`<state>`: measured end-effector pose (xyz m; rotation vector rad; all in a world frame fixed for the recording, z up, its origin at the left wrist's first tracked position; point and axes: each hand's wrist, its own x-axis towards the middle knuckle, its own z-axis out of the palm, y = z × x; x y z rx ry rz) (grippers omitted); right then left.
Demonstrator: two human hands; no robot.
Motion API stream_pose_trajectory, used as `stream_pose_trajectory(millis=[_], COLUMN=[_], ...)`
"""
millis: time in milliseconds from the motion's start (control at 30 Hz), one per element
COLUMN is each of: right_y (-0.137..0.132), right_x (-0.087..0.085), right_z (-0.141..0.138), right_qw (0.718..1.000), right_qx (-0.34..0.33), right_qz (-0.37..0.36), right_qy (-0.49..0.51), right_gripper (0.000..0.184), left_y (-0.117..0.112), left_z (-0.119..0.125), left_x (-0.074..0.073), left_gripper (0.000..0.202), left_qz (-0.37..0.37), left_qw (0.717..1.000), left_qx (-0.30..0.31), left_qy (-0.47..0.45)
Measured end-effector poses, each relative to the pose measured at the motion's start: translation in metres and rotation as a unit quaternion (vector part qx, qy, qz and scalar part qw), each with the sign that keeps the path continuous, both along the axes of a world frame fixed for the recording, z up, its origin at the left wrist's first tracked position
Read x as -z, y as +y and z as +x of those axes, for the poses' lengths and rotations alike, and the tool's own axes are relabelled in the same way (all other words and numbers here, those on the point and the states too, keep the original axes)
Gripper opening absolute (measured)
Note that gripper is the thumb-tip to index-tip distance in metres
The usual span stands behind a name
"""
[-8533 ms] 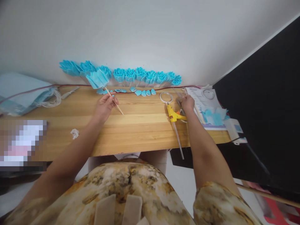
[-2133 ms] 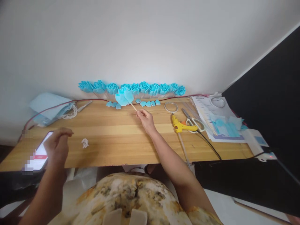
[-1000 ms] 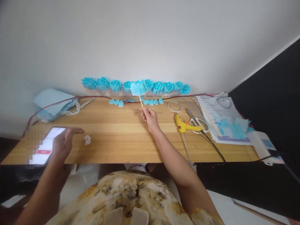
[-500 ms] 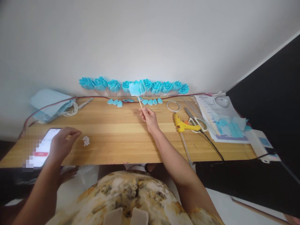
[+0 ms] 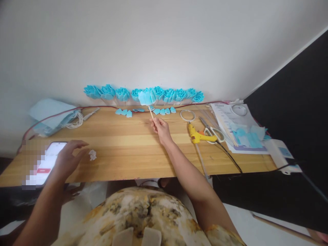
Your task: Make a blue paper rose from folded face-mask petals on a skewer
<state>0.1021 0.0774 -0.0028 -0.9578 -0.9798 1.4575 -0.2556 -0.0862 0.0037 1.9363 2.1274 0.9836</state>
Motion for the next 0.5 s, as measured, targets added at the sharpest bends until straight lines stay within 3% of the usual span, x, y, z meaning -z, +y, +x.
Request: stream_pose_trajectory(millis=[367,500], right_y=[0.001,0.001], right_x=[0.003,0.002], right_z=[0.001,0.0], right_qw=[1.0,1.0], right_qx=[-0.008,-0.007], right_qz=[0.002,0.005], right_qy=[0.011,0.007], right_gripper=[0.052,0.051], left_y=[-0.005,-0.006], left_z=[0.009,0.01], left_x=[-0.011,-0.013], left_gripper=[0.036,0.043], left_qz=[-0.057,-0.066], left_qw=[0.989,0.988], left_qx=[-0.133,-0.134], left_qy=[-0.028,-0.032])
